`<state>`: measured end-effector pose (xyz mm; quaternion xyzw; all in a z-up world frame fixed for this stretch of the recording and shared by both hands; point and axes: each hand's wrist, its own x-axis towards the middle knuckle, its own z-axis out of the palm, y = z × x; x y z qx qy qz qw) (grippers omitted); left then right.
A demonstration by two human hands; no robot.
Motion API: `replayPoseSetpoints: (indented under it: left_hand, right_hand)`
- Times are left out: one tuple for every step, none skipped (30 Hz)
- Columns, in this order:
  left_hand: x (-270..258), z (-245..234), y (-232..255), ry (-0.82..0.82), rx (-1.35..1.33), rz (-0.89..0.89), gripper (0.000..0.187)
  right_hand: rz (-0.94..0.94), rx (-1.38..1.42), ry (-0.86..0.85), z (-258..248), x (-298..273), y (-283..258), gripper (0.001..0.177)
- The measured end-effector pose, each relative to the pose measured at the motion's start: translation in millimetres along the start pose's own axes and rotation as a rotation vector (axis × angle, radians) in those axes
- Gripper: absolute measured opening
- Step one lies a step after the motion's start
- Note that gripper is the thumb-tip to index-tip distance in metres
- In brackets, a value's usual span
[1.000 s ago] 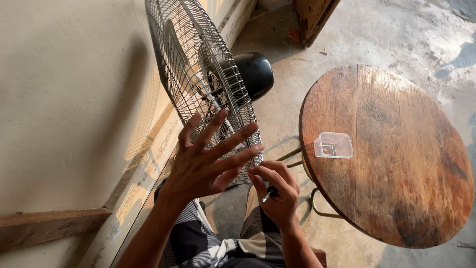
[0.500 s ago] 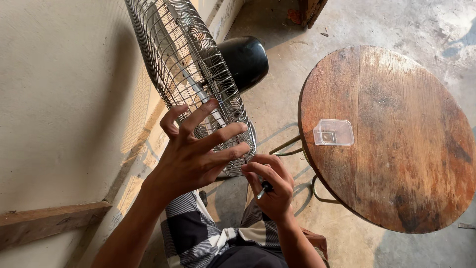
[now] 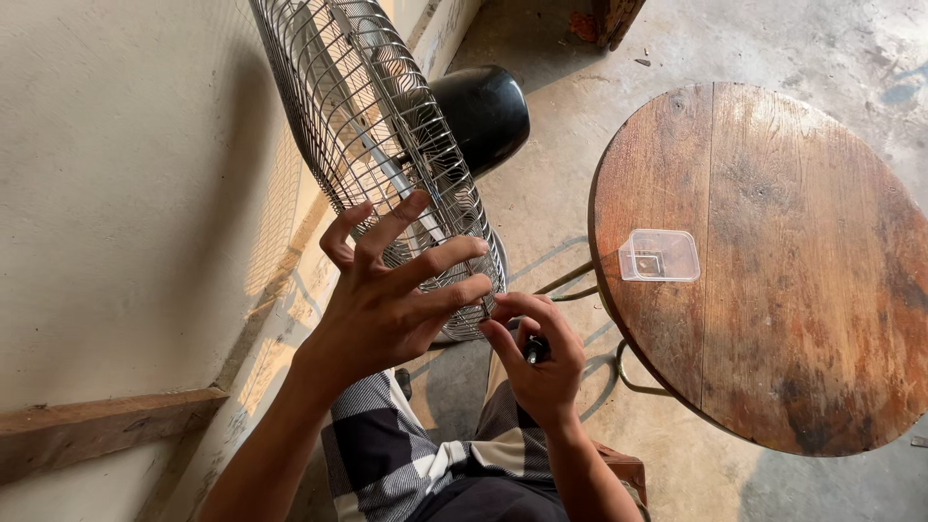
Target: The person sits on the floor and uses a screwdriver to adjust and tighten the front wire cage of a standing electric fan. They repeatedly rotate the cage, align it, and tighten fasteners around the perimeter.
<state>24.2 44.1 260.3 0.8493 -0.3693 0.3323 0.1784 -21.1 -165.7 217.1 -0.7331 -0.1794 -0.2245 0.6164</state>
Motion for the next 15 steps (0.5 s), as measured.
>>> replayPoseSetpoints:
  left_hand:
    - [0, 1, 0, 0.003, -0.002, -0.001, 0.035]
    - [0, 2, 0, 0.004, -0.004, -0.003, 0.036]
    - [0, 2, 1, 0.006, -0.006, -0.005, 0.036]
    - [0, 3, 1, 0.009, -0.004, -0.002, 0.036]
    - [0, 4, 1, 0.013, -0.001, 0.001, 0.036]
    - [0, 5, 1, 0.018, 0.001, 0.003, 0.036]
    - [-1, 6, 2, 0.018, 0.003, -0.001, 0.036]
    - [-1, 7, 2, 0.019, 0.006, -0.005, 0.036]
    - [-1, 7, 3, 0.021, 0.008, -0.008, 0.036]
    - [-1, 9, 3, 0.023, 0.002, -0.011, 0.036]
    - [-1, 10, 3, 0.025, -0.003, -0.015, 0.037]
    - [-1, 11, 3, 0.027, -0.007, -0.018, 0.037]
    - [-2, 12, 3, 0.022, -0.013, -0.019, 0.037]
    - [-2, 12, 3, 0.019, -0.016, -0.021, 0.037]
    - [-3, 12, 4, 0.017, -0.02, -0.022, 0.037]
  right_hand:
    - [0.027, 0.012, -0.002, 0, -1, 0, 0.034]
    - [0.055, 0.024, -0.004, -1, -2, 0, 0.034]
    - [0.077, 0.056, -0.001, -1, -2, 1, 0.034]
    - [0.098, 0.087, 0.002, -1, -1, 2, 0.034]
    - [0.12, 0.119, 0.006, -2, -1, 3, 0.034]
    - [0.134, 0.137, 0.005, -2, -1, 3, 0.032]
    - [0.148, 0.155, 0.004, -3, -1, 3, 0.03]
    - [0.16, 0.173, 0.004, -3, -1, 3, 0.029]
    - [0.141, 0.171, 0.002, -3, 0, 3, 0.028]
    - [0.123, 0.167, 0.0, -3, 0, 3, 0.027]
    - [0.104, 0.164, -0.002, -3, 0, 3, 0.026]
    - [0.115, 0.137, 0.003, -4, -1, 3, 0.027]
    - [0.126, 0.11, 0.008, -4, -3, 1, 0.028]
    - [0.136, 0.084, 0.012, -4, -4, -1, 0.029]
    - [0.129, 0.071, 0.011, -3, -4, -2, 0.03]
